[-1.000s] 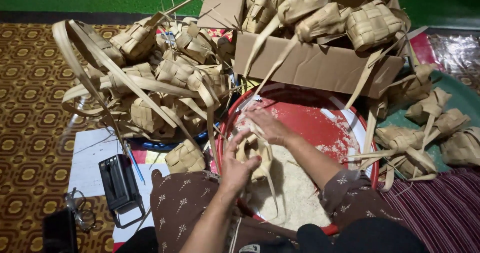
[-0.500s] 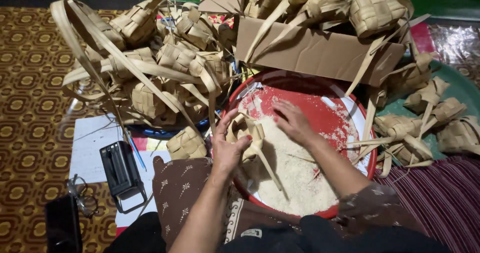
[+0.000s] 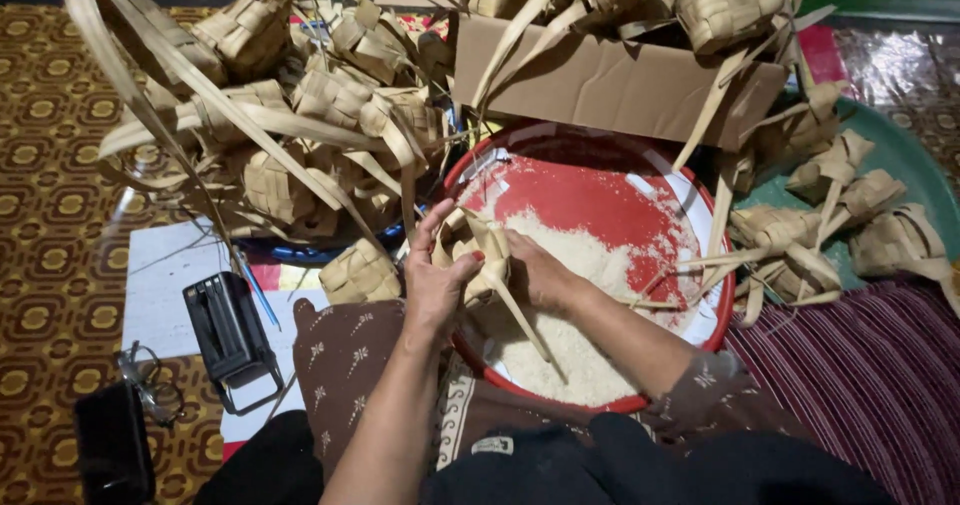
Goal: Filling woven palm leaf pouches (ketupat) with raw rice from a tray by hand.
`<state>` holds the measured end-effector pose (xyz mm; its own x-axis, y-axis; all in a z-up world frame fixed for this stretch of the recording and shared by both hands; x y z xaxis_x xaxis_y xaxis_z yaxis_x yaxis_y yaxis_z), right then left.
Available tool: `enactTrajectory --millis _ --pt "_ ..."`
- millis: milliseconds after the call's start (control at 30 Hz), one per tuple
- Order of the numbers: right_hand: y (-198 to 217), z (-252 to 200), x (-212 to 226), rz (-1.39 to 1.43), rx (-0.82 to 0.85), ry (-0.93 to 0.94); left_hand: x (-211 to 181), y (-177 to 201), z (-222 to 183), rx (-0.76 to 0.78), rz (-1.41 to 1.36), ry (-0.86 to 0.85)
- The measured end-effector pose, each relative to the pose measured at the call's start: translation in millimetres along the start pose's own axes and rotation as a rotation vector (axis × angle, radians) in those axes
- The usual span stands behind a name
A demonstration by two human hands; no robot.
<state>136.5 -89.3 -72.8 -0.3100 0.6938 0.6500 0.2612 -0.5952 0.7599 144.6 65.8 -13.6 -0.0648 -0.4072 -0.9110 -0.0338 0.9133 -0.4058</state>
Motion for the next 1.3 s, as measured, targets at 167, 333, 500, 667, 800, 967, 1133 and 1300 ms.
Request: enactTrajectory --millis 167,333,500,667,800,967,1133,1300 --pt "18.7 -56.4 12.7 -0.437 -0.098 0.194 -5.2 -8.0 -9.4 -0.039 0.049 0.033" --pt "3.2 -110.4 37.4 -0.748 -0.305 0.315 0.3 -11.6 -11.2 -0.025 0.120 0.013" --pt "-65.9 -126.9 9.6 -0.696 -0.206 0.473 13.2 -4.3 -8.3 -0.026 -0.032 0.040" --pt "-33.7 -106.7 31.1 -0.693 -0.263 0.441 13.2 -4.3 -14.1 -0.026 0.010 0.047" --pt "-35.5 -96.1 -17.7 -0.864 -0.348 0.210 19.2 -18.1 -24.1 0.031 0.037 0.079" --pt "41.0 -108.2 -42.1 -0.536 -0.471 -0.181 33.0 -52.9 -52.0 0.095 0.042 0.178" --pt "68.6 -127.6 -56.1 0.197 -0.694 -0.380 95.6 -63.4 -46.8 0.155 0.429 0.143" --pt "70.2 -119.5 28.6 0.180 -0.521 -0.271 87.1 -67.7 -47.5 0.257 0.664 0.069"
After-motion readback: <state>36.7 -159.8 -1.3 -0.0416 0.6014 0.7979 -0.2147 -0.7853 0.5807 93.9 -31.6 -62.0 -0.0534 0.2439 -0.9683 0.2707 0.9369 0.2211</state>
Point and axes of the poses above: each hand's wrist, its own z-axis towards the middle knuckle, its own y-axis out of the back of the hand, x = y × z, the point moved 9 cm from there along z, towards the middle knuckle, and after that the axes turned 10 degrees about -z, right-handed, at the moved point
